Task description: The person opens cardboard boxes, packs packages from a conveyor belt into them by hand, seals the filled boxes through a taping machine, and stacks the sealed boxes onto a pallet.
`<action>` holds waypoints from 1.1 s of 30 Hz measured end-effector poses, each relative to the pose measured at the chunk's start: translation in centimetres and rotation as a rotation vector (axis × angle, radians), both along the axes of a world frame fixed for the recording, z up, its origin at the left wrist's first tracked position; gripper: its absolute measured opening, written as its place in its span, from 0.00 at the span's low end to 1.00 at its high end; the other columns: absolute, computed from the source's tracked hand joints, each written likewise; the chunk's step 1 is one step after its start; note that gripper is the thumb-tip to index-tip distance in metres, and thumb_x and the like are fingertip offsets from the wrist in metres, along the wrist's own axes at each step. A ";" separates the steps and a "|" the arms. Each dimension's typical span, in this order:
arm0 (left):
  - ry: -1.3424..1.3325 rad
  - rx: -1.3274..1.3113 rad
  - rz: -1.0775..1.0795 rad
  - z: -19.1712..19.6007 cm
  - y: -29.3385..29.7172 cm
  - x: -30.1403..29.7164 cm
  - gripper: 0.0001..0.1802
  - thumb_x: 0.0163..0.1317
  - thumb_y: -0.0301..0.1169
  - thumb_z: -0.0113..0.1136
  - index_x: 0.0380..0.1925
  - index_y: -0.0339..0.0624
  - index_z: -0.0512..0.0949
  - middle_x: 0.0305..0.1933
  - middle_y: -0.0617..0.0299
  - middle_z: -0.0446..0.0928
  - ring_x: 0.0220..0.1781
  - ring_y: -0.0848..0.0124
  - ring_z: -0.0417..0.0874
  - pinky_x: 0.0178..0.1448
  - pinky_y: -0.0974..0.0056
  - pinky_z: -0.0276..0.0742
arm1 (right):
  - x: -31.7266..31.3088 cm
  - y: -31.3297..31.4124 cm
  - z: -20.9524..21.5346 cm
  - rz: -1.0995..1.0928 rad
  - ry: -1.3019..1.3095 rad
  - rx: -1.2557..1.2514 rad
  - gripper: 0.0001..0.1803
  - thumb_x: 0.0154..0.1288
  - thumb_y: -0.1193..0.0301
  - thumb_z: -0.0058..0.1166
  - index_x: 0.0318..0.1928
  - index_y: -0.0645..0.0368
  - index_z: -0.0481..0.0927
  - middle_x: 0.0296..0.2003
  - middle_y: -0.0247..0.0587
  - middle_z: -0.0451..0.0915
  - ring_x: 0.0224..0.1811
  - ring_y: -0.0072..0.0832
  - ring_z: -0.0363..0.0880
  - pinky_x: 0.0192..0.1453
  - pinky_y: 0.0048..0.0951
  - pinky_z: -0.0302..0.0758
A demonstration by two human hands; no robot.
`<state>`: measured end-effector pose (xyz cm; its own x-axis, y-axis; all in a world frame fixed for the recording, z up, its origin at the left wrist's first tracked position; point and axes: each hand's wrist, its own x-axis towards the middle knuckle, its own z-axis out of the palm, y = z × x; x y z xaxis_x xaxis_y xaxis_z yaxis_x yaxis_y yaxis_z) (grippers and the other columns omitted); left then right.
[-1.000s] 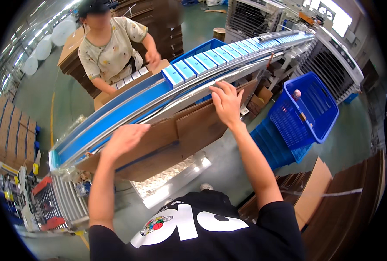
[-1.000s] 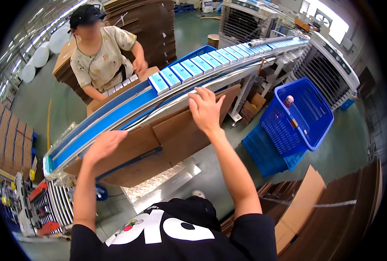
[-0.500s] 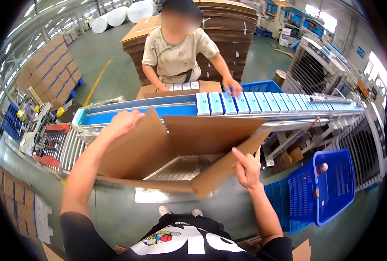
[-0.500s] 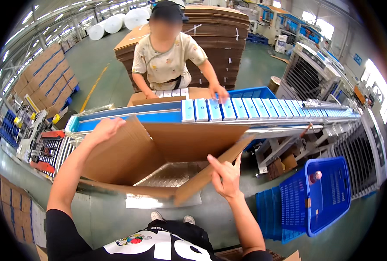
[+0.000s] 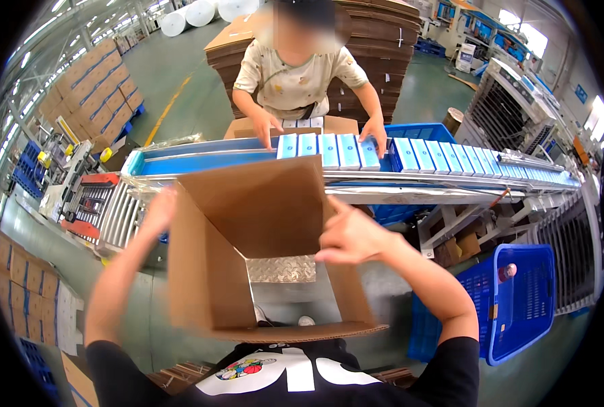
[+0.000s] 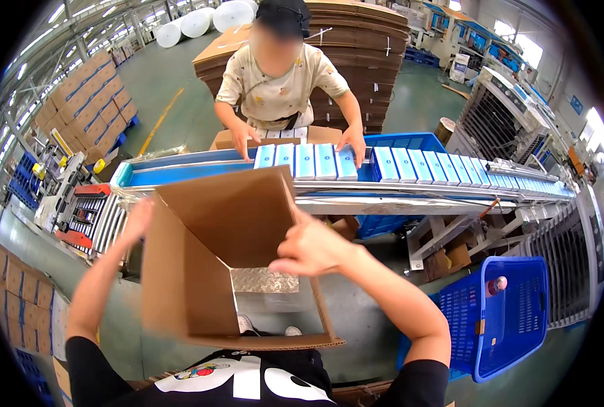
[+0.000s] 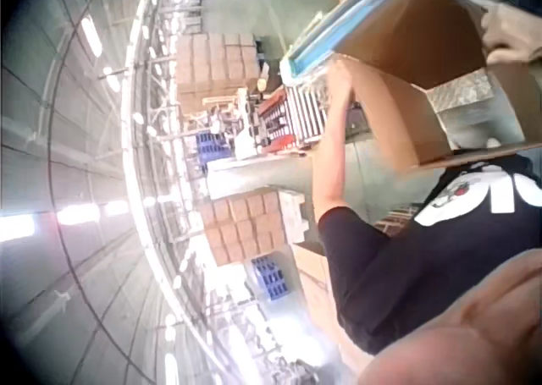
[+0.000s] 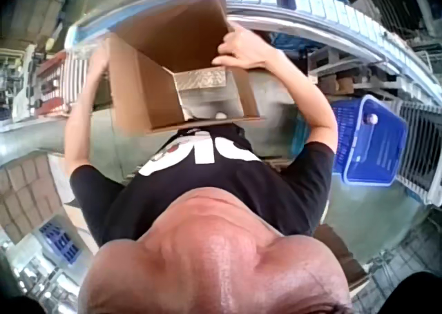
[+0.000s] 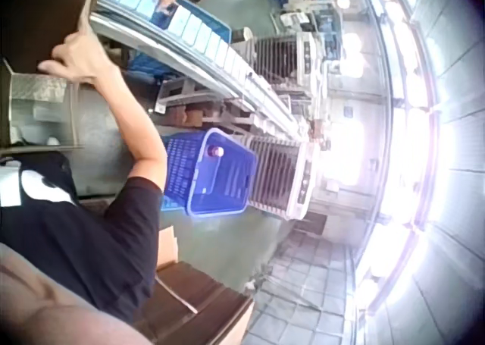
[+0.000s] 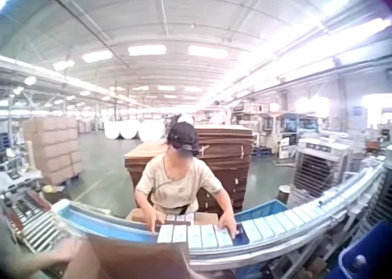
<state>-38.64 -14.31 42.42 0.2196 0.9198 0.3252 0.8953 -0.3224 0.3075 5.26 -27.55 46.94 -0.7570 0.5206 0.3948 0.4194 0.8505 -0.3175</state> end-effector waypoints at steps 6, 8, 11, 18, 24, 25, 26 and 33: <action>0.013 0.111 -0.147 -0.7 -9.2 15.8 0.19 0.53 0.31 0.50 0.47 0.48 0.72 0.36 0.55 0.75 0.41 0.56 0.74 0.43 0.54 0.70 | -10.7 -1.8 -13.7 -0.039 -0.424 0.040 0.34 0.61 0.43 0.37 0.15 0.58 0.79 0.15 0.46 0.74 0.23 0.44 0.75 0.64 0.64 0.42; 0.129 0.255 -0.517 -3.8 -9.1 17.5 0.22 0.55 0.31 0.50 0.52 0.47 0.70 0.49 0.57 0.72 0.54 0.58 0.70 0.58 0.53 0.63 | -11.8 -1.9 -17.3 0.067 -0.672 -0.143 0.30 0.61 0.45 0.40 0.26 0.58 0.83 0.22 0.43 0.78 0.34 0.40 0.78 0.67 0.60 0.41; 0.378 0.062 -0.560 -9.9 -8.9 18.4 0.25 0.64 0.43 0.43 0.60 0.50 0.63 0.64 0.56 0.61 0.68 0.59 0.56 0.67 0.49 0.54 | -9.8 -2.4 -17.3 0.204 -0.295 -0.269 0.27 0.60 0.47 0.43 0.38 0.58 0.82 0.39 0.45 0.79 0.54 0.40 0.71 0.69 0.56 0.41; 0.419 0.025 -0.570 -14.0 -8.7 20.0 0.28 0.67 0.48 0.35 0.65 0.54 0.54 0.70 0.57 0.50 0.71 0.56 0.49 0.67 0.40 0.49 | 2.5 -12.3 -7.3 0.454 -0.056 -1.312 0.37 0.64 0.49 0.45 0.66 0.59 0.56 0.63 0.46 0.60 0.69 0.39 0.50 0.70 0.36 0.49; 0.396 -0.199 -0.640 -9.2 -6.4 19.3 0.27 0.66 0.46 0.40 0.63 0.52 0.59 0.69 0.56 0.53 0.70 0.59 0.52 0.66 0.40 0.50 | 2.3 -8.9 -2.7 0.134 -0.090 -1.247 0.25 0.58 0.56 0.56 0.51 0.59 0.76 0.45 0.41 0.80 0.48 0.29 0.77 0.53 0.25 0.70; 0.408 -0.415 -0.702 -6.4 -5.6 20.2 0.25 0.66 0.43 0.43 0.61 0.51 0.62 0.67 0.56 0.56 0.69 0.60 0.56 0.67 0.44 0.52 | 2.9 -6.9 -3.7 0.023 -0.062 -1.258 0.24 0.55 0.58 0.59 0.49 0.58 0.77 0.43 0.41 0.80 0.44 0.28 0.77 0.50 0.25 0.71; -0.054 -0.409 -0.724 -5.0 -4.7 20.4 0.21 0.64 0.40 0.46 0.56 0.48 0.68 0.61 0.55 0.65 0.62 0.61 0.65 0.63 0.51 0.60 | 2.9 -4.5 -5.2 -0.077 -0.032 -1.266 0.23 0.53 0.60 0.62 0.47 0.58 0.79 0.40 0.41 0.80 0.41 0.27 0.78 0.46 0.24 0.72; -0.016 0.501 -0.174 3.9 1.6 12.0 0.15 0.62 0.40 0.48 0.38 0.42 0.78 0.33 0.57 0.80 0.37 0.58 0.80 0.40 0.57 0.75 | 1.6 -0.7 -14.7 -0.648 -0.043 -0.551 0.27 0.42 0.58 0.70 0.34 0.60 0.69 0.37 0.43 0.73 0.45 0.31 0.71 0.49 0.29 0.68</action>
<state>-26.64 -12.67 46.34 0.3471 0.6013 0.7197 0.8117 -0.5770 0.0906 6.82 -28.25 32.28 -0.2515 0.9657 -0.0646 0.7914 0.1668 -0.5880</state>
